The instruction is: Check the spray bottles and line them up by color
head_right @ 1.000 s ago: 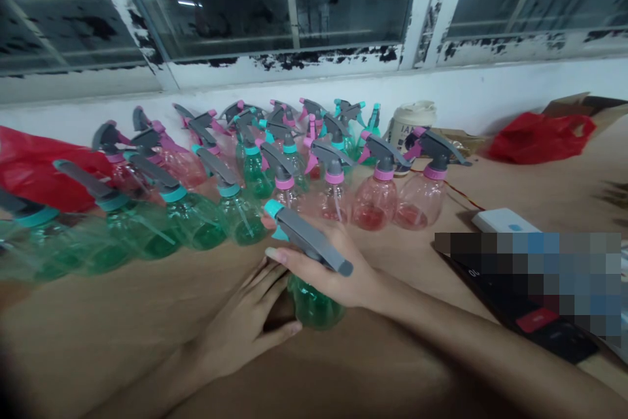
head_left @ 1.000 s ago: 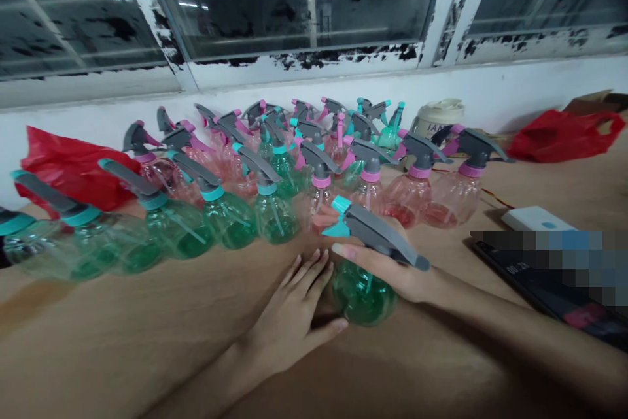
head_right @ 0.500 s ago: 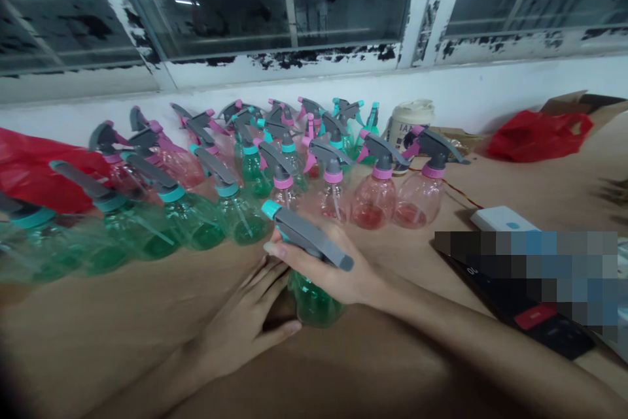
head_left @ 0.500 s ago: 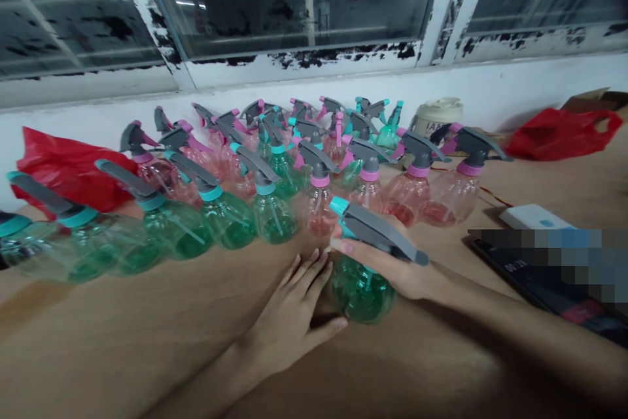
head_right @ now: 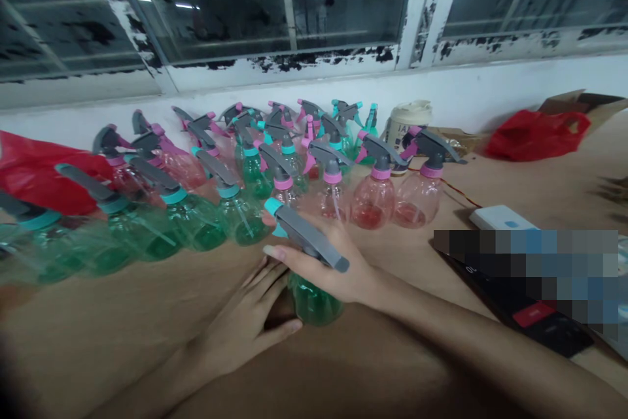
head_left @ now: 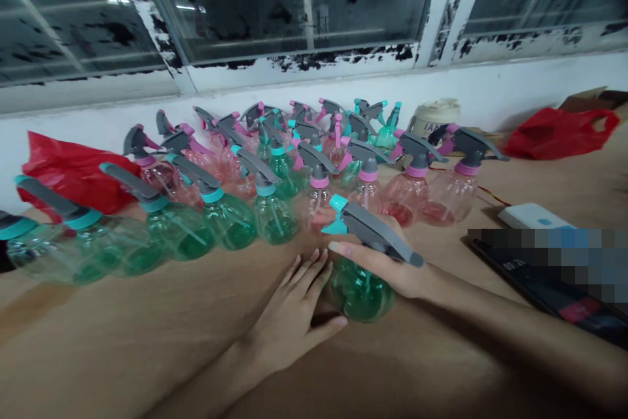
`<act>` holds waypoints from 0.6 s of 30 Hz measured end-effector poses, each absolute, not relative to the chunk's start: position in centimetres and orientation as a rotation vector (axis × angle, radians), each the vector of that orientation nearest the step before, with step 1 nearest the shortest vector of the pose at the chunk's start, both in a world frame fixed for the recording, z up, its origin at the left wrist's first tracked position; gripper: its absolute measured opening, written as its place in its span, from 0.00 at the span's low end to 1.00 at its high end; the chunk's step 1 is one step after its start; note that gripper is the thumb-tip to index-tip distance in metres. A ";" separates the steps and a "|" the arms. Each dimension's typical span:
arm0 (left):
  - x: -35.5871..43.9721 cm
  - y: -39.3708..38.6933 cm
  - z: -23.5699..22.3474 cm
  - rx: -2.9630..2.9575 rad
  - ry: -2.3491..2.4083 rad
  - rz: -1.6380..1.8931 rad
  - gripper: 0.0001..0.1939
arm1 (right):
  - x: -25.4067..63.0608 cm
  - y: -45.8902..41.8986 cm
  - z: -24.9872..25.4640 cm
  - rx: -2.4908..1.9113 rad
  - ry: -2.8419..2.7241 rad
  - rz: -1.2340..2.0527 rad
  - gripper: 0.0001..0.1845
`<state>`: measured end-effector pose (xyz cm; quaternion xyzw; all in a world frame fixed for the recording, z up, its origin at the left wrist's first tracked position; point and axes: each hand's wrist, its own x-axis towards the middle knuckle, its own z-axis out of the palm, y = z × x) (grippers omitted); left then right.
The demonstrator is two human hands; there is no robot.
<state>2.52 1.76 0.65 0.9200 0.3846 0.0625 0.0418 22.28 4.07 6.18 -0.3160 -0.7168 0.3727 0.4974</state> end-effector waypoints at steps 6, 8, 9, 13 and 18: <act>2.5 1.8 0.6 2.796 1.190 0.197 0.38 | 22.4 4.3 6.0 -0.819 -1.760 0.826 0.10; 2.5 1.8 0.6 2.799 1.187 0.194 0.38 | 22.4 4.3 6.0 -0.816 -1.760 0.820 0.10; 2.5 1.8 0.6 2.803 1.183 0.187 0.38 | 22.4 4.3 6.0 -0.814 -1.758 0.818 0.09; 2.6 1.9 0.7 2.813 1.184 0.174 0.38 | 22.4 4.1 6.0 -0.800 -1.754 0.825 0.09; 2.5 1.8 0.6 2.803 1.178 0.163 0.38 | 22.3 4.0 6.1 -0.795 -1.757 0.921 0.14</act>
